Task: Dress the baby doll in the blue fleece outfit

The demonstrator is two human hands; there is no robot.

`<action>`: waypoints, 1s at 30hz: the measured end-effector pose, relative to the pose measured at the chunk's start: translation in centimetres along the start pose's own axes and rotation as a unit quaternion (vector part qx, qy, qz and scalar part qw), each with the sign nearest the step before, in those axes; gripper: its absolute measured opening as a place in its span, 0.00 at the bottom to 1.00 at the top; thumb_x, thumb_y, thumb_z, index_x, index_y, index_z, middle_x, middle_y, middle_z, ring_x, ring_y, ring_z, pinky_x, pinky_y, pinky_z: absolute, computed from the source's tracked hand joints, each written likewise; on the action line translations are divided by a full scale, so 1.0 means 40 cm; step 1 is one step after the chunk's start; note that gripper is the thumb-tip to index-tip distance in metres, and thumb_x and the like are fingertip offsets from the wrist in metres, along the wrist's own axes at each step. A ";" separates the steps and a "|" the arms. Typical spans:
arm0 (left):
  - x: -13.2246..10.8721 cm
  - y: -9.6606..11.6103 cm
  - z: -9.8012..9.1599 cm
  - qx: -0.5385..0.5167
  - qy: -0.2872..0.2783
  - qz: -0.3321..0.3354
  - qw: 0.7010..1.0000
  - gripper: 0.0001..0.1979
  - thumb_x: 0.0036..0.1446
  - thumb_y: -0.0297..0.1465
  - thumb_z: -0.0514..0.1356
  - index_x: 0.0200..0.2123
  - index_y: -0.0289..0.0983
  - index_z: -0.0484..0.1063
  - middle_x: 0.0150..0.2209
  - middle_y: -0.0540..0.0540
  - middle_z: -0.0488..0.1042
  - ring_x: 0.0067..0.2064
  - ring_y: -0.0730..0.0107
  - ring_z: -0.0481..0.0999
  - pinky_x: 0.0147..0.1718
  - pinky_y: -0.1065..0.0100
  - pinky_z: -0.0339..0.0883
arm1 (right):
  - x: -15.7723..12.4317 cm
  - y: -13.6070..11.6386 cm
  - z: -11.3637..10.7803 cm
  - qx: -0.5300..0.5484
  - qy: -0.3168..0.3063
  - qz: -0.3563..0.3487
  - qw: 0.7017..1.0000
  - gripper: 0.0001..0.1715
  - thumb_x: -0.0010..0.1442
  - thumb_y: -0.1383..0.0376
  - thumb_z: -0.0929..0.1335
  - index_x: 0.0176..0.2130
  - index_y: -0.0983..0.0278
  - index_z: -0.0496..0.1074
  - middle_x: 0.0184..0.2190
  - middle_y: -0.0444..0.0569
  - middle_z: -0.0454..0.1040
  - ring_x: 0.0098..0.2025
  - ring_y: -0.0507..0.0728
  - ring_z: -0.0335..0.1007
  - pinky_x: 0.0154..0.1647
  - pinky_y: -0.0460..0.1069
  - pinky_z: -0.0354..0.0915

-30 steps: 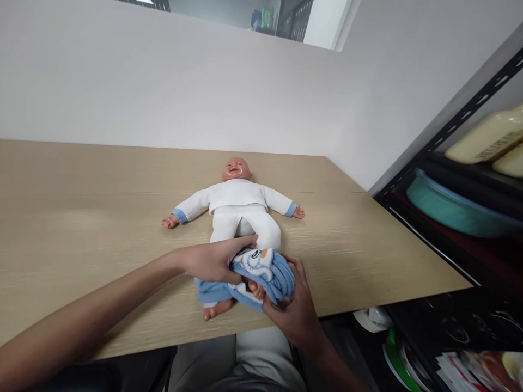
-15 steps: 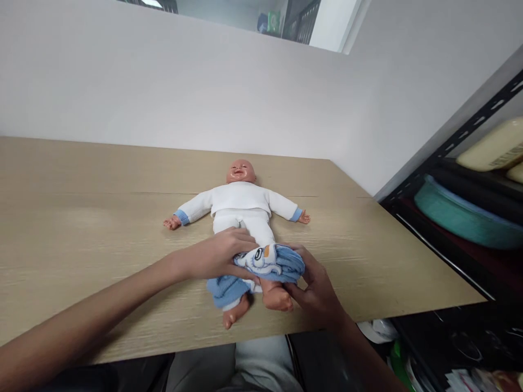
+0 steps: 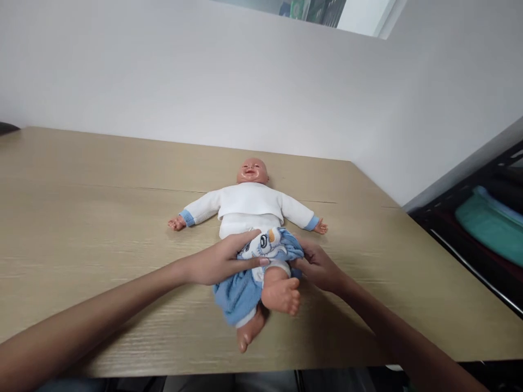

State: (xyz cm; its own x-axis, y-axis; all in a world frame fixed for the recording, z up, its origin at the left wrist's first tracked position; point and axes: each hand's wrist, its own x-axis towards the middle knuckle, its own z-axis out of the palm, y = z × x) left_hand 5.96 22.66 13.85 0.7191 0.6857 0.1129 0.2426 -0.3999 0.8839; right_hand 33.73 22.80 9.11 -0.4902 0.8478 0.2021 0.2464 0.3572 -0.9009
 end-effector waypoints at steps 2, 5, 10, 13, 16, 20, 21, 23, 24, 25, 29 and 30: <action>0.002 -0.004 0.000 -0.012 0.011 -0.022 1.000 0.16 0.72 0.44 0.58 0.54 0.40 0.71 0.51 0.45 0.78 0.54 0.55 0.75 0.57 0.57 0.68 | -0.002 0.028 0.014 0.010 0.026 -0.001 1.000 0.07 0.61 0.65 0.69 0.41 0.60 0.77 0.39 0.47 0.78 0.41 0.60 0.71 0.47 0.54 0.70; 0.001 0.001 0.006 -0.006 0.026 -0.045 0.999 0.18 0.70 0.46 0.61 0.53 0.39 0.70 0.50 0.45 0.77 0.51 0.56 0.75 0.52 0.60 0.70 | -0.038 0.065 0.036 0.040 0.082 0.014 0.996 0.21 0.62 0.58 0.73 0.54 0.57 0.76 0.52 0.53 0.79 0.52 0.67 0.74 0.56 0.59 0.72; -0.008 0.019 0.014 -0.001 0.014 -0.043 0.999 0.30 0.57 0.49 0.72 0.54 0.39 0.69 0.54 0.42 0.74 0.50 0.54 0.75 0.49 0.60 0.72 | -0.094 0.052 0.034 0.086 0.038 0.041 0.995 0.40 0.64 0.55 0.74 0.70 0.53 0.64 0.66 0.55 0.71 0.68 0.70 0.66 0.69 0.63 0.65; -0.008 0.024 0.004 -0.020 -0.007 -0.022 1.000 0.28 0.59 0.47 0.71 0.55 0.40 0.69 0.56 0.43 0.72 0.54 0.54 0.73 0.55 0.59 0.70 | -0.088 0.007 0.017 0.146 -0.036 0.026 0.988 0.40 0.63 0.54 0.75 0.70 0.52 0.63 0.66 0.54 0.70 0.67 0.69 0.66 0.68 0.61 0.66; -0.006 0.023 -0.008 -0.026 -0.024 -0.032 0.999 0.20 0.67 0.44 0.65 0.56 0.41 0.70 0.53 0.46 0.74 0.55 0.57 0.74 0.56 0.60 0.70 | -0.073 -0.016 0.005 0.209 -0.080 0.034 0.974 0.38 0.61 0.54 0.77 0.67 0.50 0.68 0.60 0.50 0.73 0.63 0.66 0.70 0.64 0.57 0.69; -0.014 0.032 -0.016 0.021 -0.005 -0.077 0.997 0.24 0.65 0.49 0.66 0.56 0.41 0.70 0.50 0.46 0.75 0.51 0.57 0.75 0.49 0.62 0.71 | -0.054 0.007 0.008 0.255 -0.010 0.090 0.963 0.21 0.65 0.49 0.74 0.54 0.54 0.78 0.46 0.47 0.76 0.47 0.59 0.73 0.48 0.51 0.72; -0.021 0.037 -0.019 0.031 0.003 -0.086 0.996 0.26 0.64 0.50 0.66 0.57 0.41 0.69 0.50 0.46 0.75 0.51 0.57 0.75 0.48 0.62 0.71 | -0.047 0.016 0.011 0.249 0.026 0.102 0.963 0.18 0.66 0.48 0.74 0.49 0.55 0.79 0.41 0.46 0.75 0.41 0.57 0.71 0.44 0.49 0.71; -0.041 0.044 -0.026 0.041 0.013 -0.112 0.993 0.30 0.63 0.51 0.66 0.60 0.42 0.67 0.52 0.46 0.75 0.51 0.56 0.75 0.47 0.62 0.71 | -0.031 0.027 0.019 0.230 0.091 0.119 0.962 0.17 0.66 0.48 0.73 0.41 0.57 0.77 0.33 0.43 0.70 0.33 0.53 0.64 0.34 0.46 0.66; -0.054 0.046 -0.032 0.040 0.012 -0.129 0.991 0.31 0.63 0.51 0.66 0.62 0.43 0.66 0.53 0.46 0.75 0.51 0.56 0.75 0.46 0.63 0.71 | -0.024 0.029 0.023 0.219 0.108 0.123 0.962 0.18 0.67 0.47 0.73 0.39 0.58 0.75 0.31 0.42 0.67 0.31 0.52 0.61 0.31 0.46 0.63; -0.068 0.047 -0.038 0.037 0.006 -0.149 0.988 0.32 0.63 0.51 0.66 0.64 0.44 0.65 0.54 0.45 0.75 0.52 0.56 0.74 0.46 0.63 0.71 | -0.017 0.028 0.027 0.207 0.114 0.124 0.964 0.19 0.67 0.46 0.72 0.38 0.59 0.74 0.30 0.41 0.65 0.29 0.52 0.58 0.29 0.46 0.61; -0.128 0.040 -0.057 0.042 -0.009 -0.199 0.979 0.33 0.60 0.49 0.69 0.62 0.43 0.68 0.53 0.46 0.75 0.51 0.56 0.75 0.46 0.64 0.71 | -0.004 0.015 0.032 0.127 0.101 0.126 0.979 0.23 0.70 0.44 0.68 0.40 0.61 0.74 0.30 0.42 0.64 0.30 0.53 0.56 0.30 0.48 0.58; -0.141 0.035 -0.059 0.049 -0.010 -0.190 0.981 0.31 0.60 0.48 0.69 0.60 0.42 0.70 0.52 0.46 0.76 0.50 0.56 0.75 0.46 0.65 0.71 | -0.005 0.011 0.030 0.099 0.099 0.122 0.983 0.23 0.70 0.45 0.68 0.40 0.61 0.74 0.30 0.42 0.65 0.31 0.53 0.57 0.31 0.48 0.59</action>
State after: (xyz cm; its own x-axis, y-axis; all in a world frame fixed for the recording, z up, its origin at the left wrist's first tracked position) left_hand 0.72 19.68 15.51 0.5772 0.7850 -0.2249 0.5555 -0.1757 0.8127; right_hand 32.92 22.34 8.23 -0.2586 0.9657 0.0241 0.1597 0.0674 -0.9849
